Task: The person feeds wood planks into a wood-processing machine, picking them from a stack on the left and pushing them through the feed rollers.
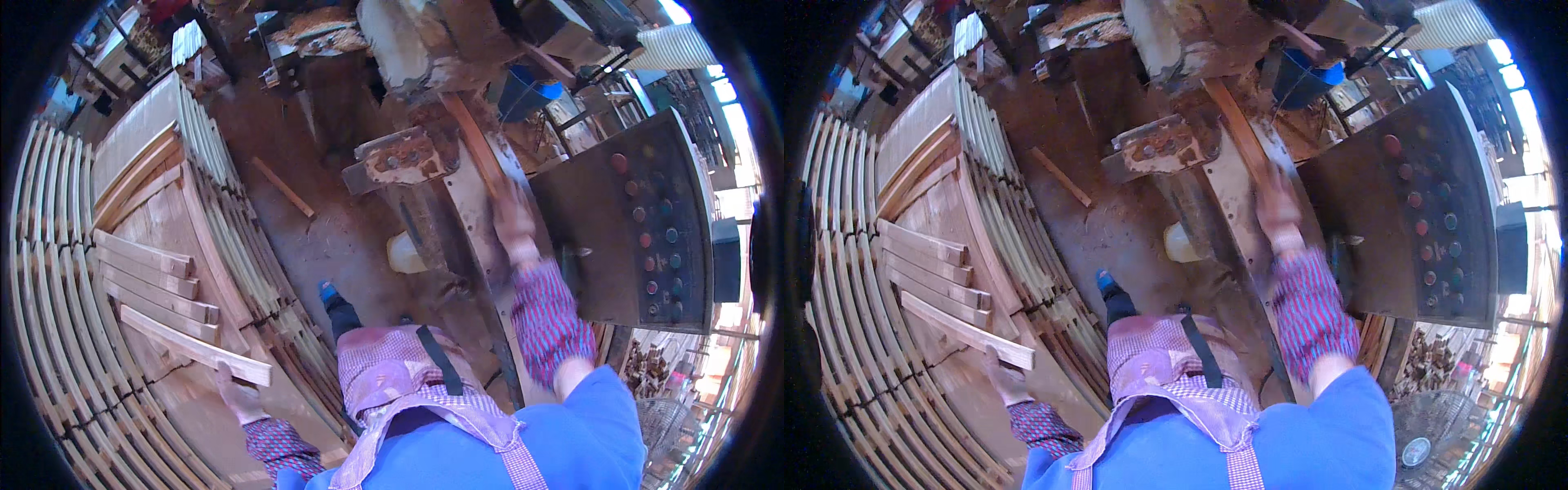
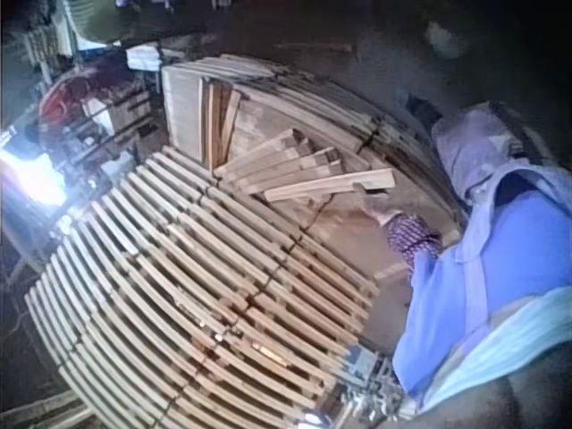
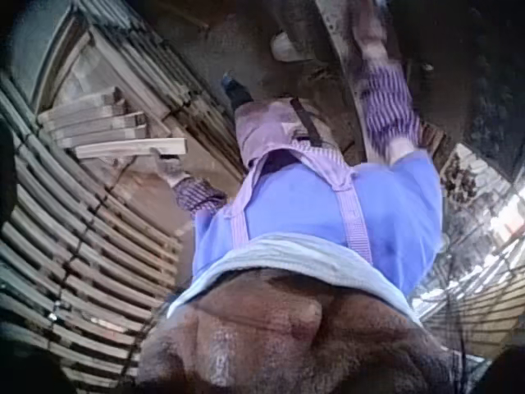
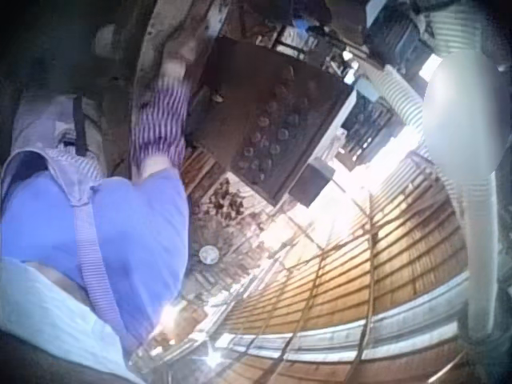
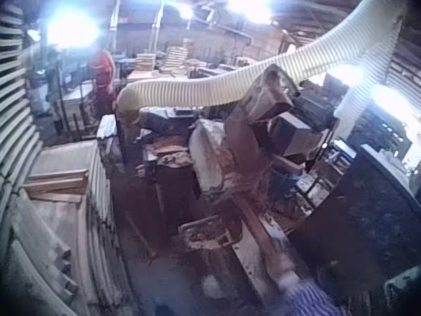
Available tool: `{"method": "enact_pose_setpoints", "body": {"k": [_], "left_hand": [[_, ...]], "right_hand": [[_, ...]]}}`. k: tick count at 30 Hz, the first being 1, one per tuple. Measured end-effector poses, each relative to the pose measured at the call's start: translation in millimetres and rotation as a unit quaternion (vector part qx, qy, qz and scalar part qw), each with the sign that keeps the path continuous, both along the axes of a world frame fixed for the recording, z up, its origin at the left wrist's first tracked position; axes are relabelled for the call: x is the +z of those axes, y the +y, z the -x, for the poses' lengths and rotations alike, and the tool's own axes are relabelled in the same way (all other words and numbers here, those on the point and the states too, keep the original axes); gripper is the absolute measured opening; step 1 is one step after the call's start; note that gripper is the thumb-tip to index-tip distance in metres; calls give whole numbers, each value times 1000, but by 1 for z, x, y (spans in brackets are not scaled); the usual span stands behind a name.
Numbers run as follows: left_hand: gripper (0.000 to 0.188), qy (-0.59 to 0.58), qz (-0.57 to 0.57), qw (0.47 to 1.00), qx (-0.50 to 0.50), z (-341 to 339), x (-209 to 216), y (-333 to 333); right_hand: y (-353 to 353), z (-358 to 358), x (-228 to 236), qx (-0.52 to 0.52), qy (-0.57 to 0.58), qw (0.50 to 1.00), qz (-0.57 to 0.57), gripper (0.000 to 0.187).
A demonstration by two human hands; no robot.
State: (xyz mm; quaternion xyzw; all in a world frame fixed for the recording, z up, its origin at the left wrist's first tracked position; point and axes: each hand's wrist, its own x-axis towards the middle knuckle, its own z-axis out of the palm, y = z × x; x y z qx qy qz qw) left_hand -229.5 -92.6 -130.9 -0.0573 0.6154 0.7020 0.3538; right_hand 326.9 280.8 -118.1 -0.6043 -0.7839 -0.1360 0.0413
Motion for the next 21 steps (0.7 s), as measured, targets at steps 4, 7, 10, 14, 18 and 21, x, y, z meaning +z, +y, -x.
{"method": "enact_pose_setpoints", "body": {"k": [4,7,10,14,18,21], "left_hand": [[44,21,-30,999,-19,-85,12,38],[36,18,-92,994,-54,-158,57,79],[39,54,-158,972,-164,-205,43,93],[53,168,-73,905,-384,-253,73,114],[75,377,-36,860,-342,-168,56,101],[80,408,292,860,-93,-41,21,106]], "right_hand": [[76,44,26,61,180,982,-16,45],[23,120,50,117,439,889,63,46],[-118,170,120,224,521,680,464,77],[-207,131,91,253,533,705,394,76],[-255,46,115,10,478,829,289,70],[-303,-34,79,-113,342,896,261,68]]}}
